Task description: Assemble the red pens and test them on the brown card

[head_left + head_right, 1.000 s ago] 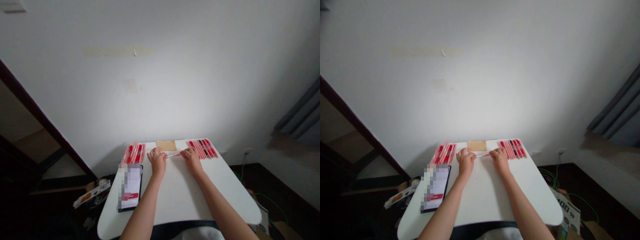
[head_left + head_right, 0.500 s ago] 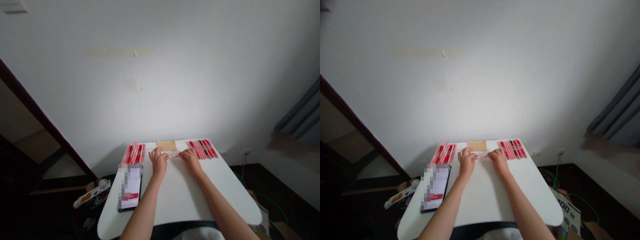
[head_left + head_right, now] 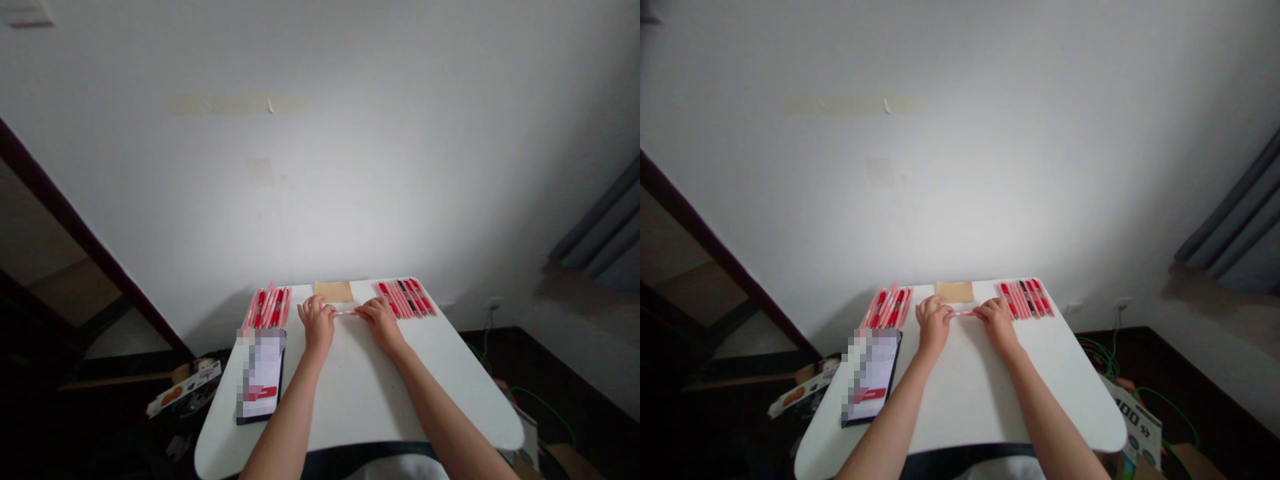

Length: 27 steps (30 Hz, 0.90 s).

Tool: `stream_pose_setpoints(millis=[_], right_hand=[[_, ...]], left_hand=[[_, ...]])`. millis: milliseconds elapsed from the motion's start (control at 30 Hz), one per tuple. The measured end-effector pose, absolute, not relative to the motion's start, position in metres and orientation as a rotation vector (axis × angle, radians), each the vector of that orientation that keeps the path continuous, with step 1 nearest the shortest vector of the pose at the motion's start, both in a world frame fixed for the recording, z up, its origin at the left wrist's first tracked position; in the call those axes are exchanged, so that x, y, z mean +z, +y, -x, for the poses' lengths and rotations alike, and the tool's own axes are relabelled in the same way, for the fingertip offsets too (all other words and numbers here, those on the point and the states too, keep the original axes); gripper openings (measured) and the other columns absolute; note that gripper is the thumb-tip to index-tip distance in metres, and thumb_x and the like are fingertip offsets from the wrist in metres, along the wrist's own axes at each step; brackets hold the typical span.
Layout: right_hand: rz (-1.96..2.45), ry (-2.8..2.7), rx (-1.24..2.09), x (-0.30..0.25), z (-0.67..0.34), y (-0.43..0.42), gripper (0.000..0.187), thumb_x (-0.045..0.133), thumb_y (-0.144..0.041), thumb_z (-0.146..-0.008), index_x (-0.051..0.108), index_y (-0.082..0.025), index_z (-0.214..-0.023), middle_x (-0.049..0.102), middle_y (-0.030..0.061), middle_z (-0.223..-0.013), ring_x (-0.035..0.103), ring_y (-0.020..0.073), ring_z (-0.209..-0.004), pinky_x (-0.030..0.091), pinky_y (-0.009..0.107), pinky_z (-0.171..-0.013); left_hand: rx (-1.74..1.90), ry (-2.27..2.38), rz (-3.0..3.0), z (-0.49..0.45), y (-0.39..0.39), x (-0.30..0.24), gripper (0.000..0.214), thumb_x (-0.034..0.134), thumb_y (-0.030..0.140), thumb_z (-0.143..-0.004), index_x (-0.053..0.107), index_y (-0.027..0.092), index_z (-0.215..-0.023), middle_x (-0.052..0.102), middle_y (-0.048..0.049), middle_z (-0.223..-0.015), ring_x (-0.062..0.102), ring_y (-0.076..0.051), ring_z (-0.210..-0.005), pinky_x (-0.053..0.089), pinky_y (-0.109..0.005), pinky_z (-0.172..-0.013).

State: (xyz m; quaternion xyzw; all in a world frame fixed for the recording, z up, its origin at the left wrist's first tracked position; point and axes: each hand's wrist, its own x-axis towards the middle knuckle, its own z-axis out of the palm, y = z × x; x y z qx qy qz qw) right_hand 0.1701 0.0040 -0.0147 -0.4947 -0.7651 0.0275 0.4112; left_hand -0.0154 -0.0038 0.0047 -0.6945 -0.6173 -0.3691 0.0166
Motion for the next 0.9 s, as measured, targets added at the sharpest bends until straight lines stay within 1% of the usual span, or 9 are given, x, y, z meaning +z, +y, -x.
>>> stream_pose_setpoints(millis=[233, 400, 533, 667, 900], right_hand=[[1.245, -1.913, 0.089, -0.014, -0.170, 0.004, 0.022, 0.053, -0.026, -0.091, 0.074, -0.024, -0.094, 0.066, 0.0080, -0.084, 0.048, 0.0241, -0.091, 0.042, 0.037, -0.081], [1.278, -1.886, 0.084, -0.017, -0.172, 0.005, 0.025, 0.050, -0.030, -0.092, 0.074, -0.024, -0.095, 0.066, 0.0086, -0.085, 0.049, 0.0242, -0.091, 0.041, 0.038, -0.081], [1.279, -1.838, 0.084, -0.020, -0.176, 0.009, 0.027, 0.048, -0.033, -0.092, 0.074, -0.024, -0.095, 0.066, 0.0087, -0.084, 0.049, 0.0247, -0.091, 0.041, 0.039, -0.082], [1.275, -1.796, 0.088, -0.021, -0.179, 0.012, 0.028, 0.047, -0.033, -0.093, 0.074, -0.023, -0.094, 0.066, 0.0093, -0.084, 0.049, 0.0251, -0.092, 0.042, 0.040, -0.083], [1.290, -1.767, 0.105, -0.019, -0.180, 0.011, 0.027, 0.048, -0.030, -0.092, 0.074, -0.022, -0.095, 0.066, 0.0097, -0.086, 0.049, 0.0262, -0.094, 0.042, 0.041, -0.084]], left_hand=[[-1.209, -1.954, 2.134, 0.016, -0.003, 0.007, 0.004, 0.067, 0.024, -0.076, 0.071, 0.025, -0.078, 0.060, -0.0050, -0.117, 0.046, -0.024, -0.118, 0.028, -0.052, -0.107], [-1.253, -1.946, 2.112, 0.020, 0.001, 0.004, 0.017, 0.068, 0.028, -0.076, 0.070, 0.027, -0.093, 0.060, -0.0060, -0.118, 0.047, -0.024, -0.118, 0.029, -0.048, -0.106], [-1.212, -1.993, 2.061, 0.024, 0.003, 0.003, 0.021, 0.069, 0.029, -0.076, 0.070, 0.027, -0.096, 0.060, -0.0067, -0.118, 0.047, -0.024, -0.117, 0.029, -0.046, -0.105], [-1.124, -2.027, 2.009, 0.027, 0.002, 0.002, 0.020, 0.069, 0.027, -0.075, 0.071, 0.027, -0.095, 0.059, -0.0062, -0.119, 0.046, -0.025, -0.117, 0.029, -0.047, -0.105], [-0.968, -2.049, 1.959, 0.028, -0.001, 0.001, 0.012, 0.066, 0.024, -0.075, 0.071, 0.026, -0.086, 0.057, -0.0062, -0.119, 0.043, -0.027, -0.116, 0.027, -0.054, -0.105]])
